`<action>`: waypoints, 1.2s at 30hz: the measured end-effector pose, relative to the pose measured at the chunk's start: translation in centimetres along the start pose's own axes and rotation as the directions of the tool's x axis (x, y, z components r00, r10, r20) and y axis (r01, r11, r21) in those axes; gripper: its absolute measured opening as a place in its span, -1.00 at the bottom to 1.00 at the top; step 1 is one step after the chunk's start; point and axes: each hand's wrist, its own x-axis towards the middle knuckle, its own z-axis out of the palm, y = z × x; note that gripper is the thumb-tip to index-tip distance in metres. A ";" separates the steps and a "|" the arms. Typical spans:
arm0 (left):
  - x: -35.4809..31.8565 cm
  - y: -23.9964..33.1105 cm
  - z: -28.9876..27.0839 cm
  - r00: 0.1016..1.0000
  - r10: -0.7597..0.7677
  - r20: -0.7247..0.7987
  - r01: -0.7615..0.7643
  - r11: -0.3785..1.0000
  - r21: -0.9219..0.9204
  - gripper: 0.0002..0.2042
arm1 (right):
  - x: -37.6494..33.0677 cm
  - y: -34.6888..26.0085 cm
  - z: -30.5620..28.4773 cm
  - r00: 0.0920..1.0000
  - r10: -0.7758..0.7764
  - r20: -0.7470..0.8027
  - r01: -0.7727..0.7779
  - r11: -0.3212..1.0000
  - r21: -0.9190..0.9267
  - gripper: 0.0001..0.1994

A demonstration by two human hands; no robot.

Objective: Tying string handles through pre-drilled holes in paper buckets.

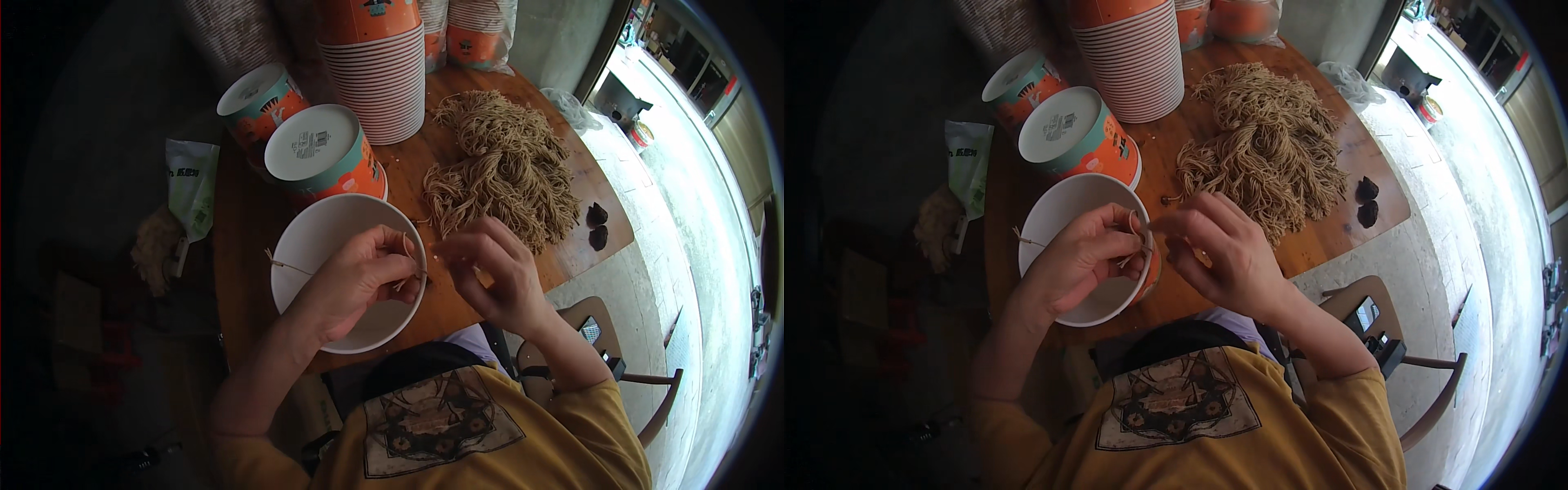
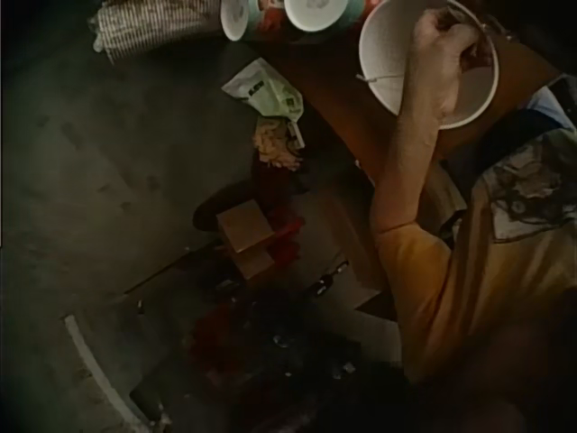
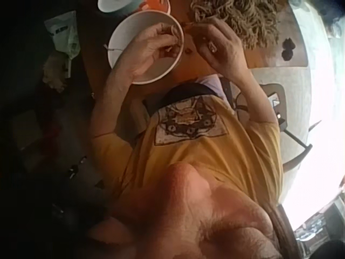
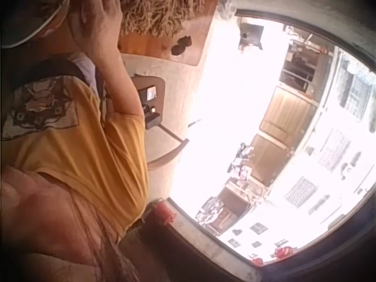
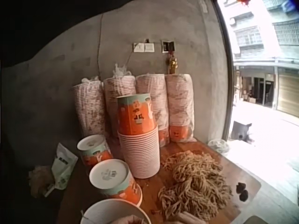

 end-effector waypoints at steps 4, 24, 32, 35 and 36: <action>0.3 0.2 -0.2 0.998 -0.058 0.034 0.058 0.998 -0.008 -0.91 | -0.7 -0.6 1.0 0.927 0.330 0.176 -0.364 0.907 0.214 -0.67; 0.5 0.1 -0.2 0.988 0.034 0.153 -0.072 0.965 0.253 -0.91 | -1.5 -0.4 3.1 0.958 0.286 -0.021 -0.275 0.938 0.209 -0.86; 0.6 -0.7 0.1 0.987 0.110 0.120 -0.147 0.917 0.371 -0.86 | -1.3 -0.5 2.0 0.971 0.237 0.013 -0.235 0.951 0.201 -0.88; 0.6 -0.5 0.4 0.979 0.177 0.099 -0.203 0.839 0.505 -0.83 | -1.0 -0.3 1.6 0.978 0.201 0.051 -0.205 0.972 0.110 -0.85; 0.6 -0.5 0.5 0.979 0.178 0.099 -0.204 0.838 0.506 -0.83 | -0.7 -0.4 1.3 0.983 0.185 0.010 -0.185 0.976 0.115 -0.82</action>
